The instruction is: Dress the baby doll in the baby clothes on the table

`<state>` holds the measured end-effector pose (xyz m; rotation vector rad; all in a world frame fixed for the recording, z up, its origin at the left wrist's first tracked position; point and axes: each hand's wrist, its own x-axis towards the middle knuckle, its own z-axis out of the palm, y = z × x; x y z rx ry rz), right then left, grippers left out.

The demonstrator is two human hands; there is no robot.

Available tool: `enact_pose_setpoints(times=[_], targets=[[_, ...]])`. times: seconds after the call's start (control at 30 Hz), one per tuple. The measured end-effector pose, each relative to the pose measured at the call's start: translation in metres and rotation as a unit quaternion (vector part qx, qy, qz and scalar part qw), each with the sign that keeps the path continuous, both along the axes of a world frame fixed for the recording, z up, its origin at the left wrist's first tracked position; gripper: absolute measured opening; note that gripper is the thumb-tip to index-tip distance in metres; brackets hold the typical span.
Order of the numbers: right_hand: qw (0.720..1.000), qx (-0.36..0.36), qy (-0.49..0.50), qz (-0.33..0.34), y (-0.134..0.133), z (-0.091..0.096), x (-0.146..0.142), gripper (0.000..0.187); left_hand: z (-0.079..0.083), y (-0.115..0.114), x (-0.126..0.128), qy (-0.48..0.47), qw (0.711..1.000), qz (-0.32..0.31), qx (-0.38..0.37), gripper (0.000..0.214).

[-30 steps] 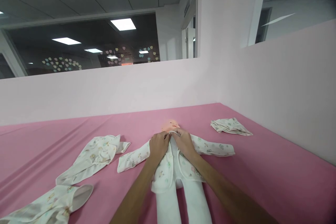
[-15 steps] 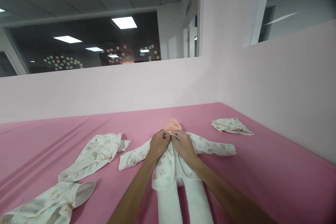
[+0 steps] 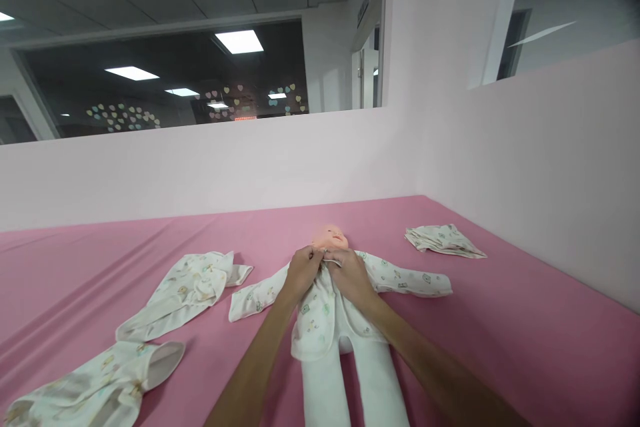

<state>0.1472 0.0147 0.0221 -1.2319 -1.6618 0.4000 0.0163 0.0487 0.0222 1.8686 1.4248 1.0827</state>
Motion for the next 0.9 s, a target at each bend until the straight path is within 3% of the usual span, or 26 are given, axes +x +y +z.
enact_pose_setpoints(times=[0.13, 0.37, 0.7, 0.9], targets=[[1.000, 0.009, -0.017, 0.009, 0.001, -0.002, 0.000, 0.029, -0.002, 0.003, -0.001, 0.000, 1.000, 0.000, -0.001, 0.028], [0.997, -0.012, -0.034, -0.072, 0.001, -0.009, -0.006, 0.032, -0.003, 0.004, -0.001, 0.010, 1.000, 0.018, 0.003, 0.026], [0.994, 0.007, -0.088, -0.067, 0.001, -0.011, -0.006, 0.024, -0.006, 0.002, -0.001, -0.018, 1.000, 0.010, 0.011, 0.024], [0.989, -0.013, -0.091, -0.112, -0.002, -0.011, -0.008, 0.026, -0.007, 0.003, -0.001, -0.031, 0.999, -0.001, 0.008, 0.023]])
